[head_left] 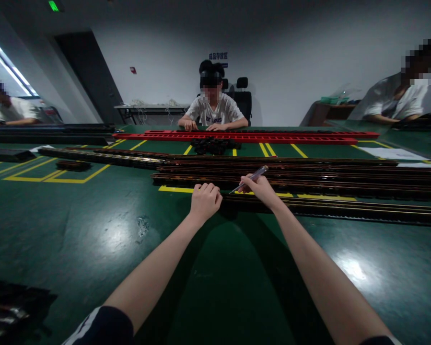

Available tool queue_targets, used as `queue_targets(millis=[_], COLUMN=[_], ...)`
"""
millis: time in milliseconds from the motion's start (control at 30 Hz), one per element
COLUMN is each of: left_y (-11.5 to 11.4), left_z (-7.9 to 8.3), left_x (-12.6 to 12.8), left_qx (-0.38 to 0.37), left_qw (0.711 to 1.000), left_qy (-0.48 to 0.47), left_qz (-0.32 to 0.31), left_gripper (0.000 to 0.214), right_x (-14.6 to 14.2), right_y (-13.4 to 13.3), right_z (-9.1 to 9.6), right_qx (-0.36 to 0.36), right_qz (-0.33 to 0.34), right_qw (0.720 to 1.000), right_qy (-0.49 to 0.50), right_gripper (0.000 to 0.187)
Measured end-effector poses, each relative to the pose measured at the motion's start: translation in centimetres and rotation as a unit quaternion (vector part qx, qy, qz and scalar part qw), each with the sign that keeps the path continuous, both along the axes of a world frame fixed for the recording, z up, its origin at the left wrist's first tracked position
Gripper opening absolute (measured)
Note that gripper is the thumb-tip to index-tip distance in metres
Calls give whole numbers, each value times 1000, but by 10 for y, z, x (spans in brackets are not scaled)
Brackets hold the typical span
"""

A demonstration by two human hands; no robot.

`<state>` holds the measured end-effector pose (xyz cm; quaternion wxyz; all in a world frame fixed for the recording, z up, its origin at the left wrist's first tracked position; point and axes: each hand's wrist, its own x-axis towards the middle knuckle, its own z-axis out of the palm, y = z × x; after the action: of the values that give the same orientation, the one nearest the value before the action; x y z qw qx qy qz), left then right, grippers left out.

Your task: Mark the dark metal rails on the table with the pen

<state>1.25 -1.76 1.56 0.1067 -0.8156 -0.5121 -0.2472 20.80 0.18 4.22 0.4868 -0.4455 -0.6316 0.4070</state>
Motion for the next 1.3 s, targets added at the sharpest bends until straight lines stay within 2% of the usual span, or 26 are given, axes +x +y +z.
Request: queue_targets(millis=[400, 667, 933, 1133, 1300], left_y=[6, 6, 5, 9, 11], left_z=[-9, -8, -6, -5, -5], left_x=[2, 2, 4, -4, -8], left_qx=[41, 29, 12, 10, 34], left_qw=[997, 998, 999, 997, 997], left_qy=[48, 46, 32, 11, 28], left_qz=[-47, -36, 3, 70, 70], left_gripper=[37, 40, 36, 37, 35], right_x=[5, 5, 3, -5, -9], right_y=[3, 0, 1, 3, 5], right_z=[-1, 1, -2, -8, -11], right_qx=[-46, -64, -34, 4, 13], right_qz=[-24, -42, -29, 31, 35], right_qw=[998, 994, 998, 999, 999], right_qy=[42, 76, 54, 18, 17], right_gripper=[24, 25, 26, 37, 42])
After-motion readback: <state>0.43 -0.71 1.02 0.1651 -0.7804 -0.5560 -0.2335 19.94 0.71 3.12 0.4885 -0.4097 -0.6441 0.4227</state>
